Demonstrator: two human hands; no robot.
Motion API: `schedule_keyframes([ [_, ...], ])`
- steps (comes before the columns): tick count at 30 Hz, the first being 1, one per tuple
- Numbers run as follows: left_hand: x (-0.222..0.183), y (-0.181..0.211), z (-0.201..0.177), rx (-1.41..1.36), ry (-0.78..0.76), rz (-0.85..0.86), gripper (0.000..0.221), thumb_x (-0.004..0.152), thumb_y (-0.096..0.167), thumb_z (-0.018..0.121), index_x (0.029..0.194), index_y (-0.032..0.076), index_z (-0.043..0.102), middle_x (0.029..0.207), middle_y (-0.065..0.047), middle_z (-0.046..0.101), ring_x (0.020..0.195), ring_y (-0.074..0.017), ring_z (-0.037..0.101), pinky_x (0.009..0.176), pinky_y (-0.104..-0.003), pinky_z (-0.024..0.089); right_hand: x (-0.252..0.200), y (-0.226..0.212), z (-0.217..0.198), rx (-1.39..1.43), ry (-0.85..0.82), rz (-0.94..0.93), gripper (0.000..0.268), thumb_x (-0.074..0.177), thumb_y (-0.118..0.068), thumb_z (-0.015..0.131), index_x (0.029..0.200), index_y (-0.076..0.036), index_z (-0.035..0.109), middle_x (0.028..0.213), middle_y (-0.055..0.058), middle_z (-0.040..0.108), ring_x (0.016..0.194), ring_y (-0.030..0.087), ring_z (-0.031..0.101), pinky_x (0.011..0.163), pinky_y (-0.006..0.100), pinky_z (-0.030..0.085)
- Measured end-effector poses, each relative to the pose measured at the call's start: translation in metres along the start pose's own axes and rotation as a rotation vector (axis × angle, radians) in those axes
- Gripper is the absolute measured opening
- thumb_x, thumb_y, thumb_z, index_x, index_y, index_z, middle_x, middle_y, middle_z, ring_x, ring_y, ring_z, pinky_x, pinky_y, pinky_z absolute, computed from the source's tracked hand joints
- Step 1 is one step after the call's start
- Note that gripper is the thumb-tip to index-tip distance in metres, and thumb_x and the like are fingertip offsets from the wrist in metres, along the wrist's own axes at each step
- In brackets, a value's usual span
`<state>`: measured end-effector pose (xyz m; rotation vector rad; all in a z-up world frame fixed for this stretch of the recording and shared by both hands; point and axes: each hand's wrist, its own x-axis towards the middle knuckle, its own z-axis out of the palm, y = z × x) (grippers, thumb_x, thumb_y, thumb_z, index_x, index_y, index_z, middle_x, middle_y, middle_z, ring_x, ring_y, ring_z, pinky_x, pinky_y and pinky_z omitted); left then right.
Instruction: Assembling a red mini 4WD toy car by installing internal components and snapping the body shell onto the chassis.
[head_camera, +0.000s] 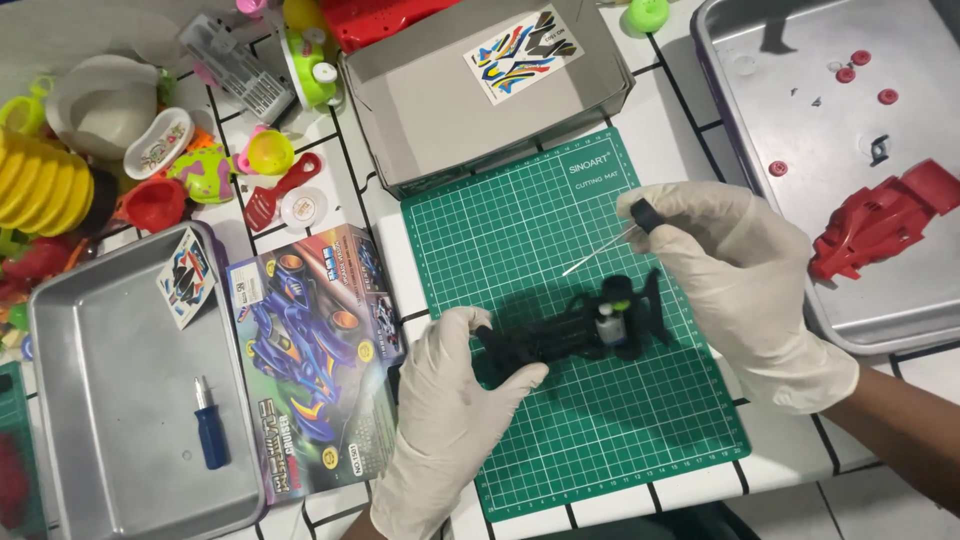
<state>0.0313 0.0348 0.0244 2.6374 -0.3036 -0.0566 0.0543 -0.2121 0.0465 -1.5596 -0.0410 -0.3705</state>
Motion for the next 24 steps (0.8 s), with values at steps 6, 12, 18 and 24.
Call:
schedule_keyframes([
  [6,-0.002,0.016,0.019,-0.565,0.105,0.098,0.041,0.082,0.004,0.081,0.093,0.016,0.043,0.102,-0.009,0.081,0.097,-0.0233,0.082,0.082,-0.034,0.065,-0.001,-0.015,-0.007,0.021,-0.144,-0.071,0.028,0.094,0.000,0.064,0.118,0.015,0.061,0.115,0.028,0.071,0.093,0.030,0.075,0.086,0.034,0.069],
  [12,-0.002,0.007,0.031,-0.465,0.314,0.430,0.047,0.076,-0.014,0.075,0.097,0.011,0.042,0.108,-0.015,0.076,0.097,-0.0301,0.077,0.082,-0.040,0.056,-0.024,0.017,-0.039,-0.052,-0.571,-0.353,0.067,0.093,0.012,0.067,0.147,-0.024,0.050,0.108,0.009,0.075,0.059,0.003,0.056,0.054,0.013,0.056],
  [18,-0.004,0.003,0.035,-0.428,0.333,0.494,0.050,0.067,-0.021,0.072,0.097,0.008,0.044,0.114,-0.015,0.074,0.101,-0.0313,0.076,0.081,-0.040,0.058,-0.028,-0.013,-0.028,0.177,-0.298,1.024,0.055,0.083,-0.006,0.069,0.135,0.010,0.077,0.104,0.022,0.084,0.094,0.027,0.073,0.079,0.038,0.058],
  [24,-0.003,0.002,0.031,-0.467,0.315,0.525,0.045,0.073,-0.020,0.067,0.100,0.008,0.044,0.113,-0.018,0.073,0.100,-0.0328,0.075,0.081,-0.041,0.057,-0.034,-0.010,-0.032,-0.164,-0.635,0.679,0.052,0.083,-0.035,0.073,0.128,-0.009,0.080,0.117,0.002,0.093,0.095,0.008,0.085,0.082,0.023,0.070],
])
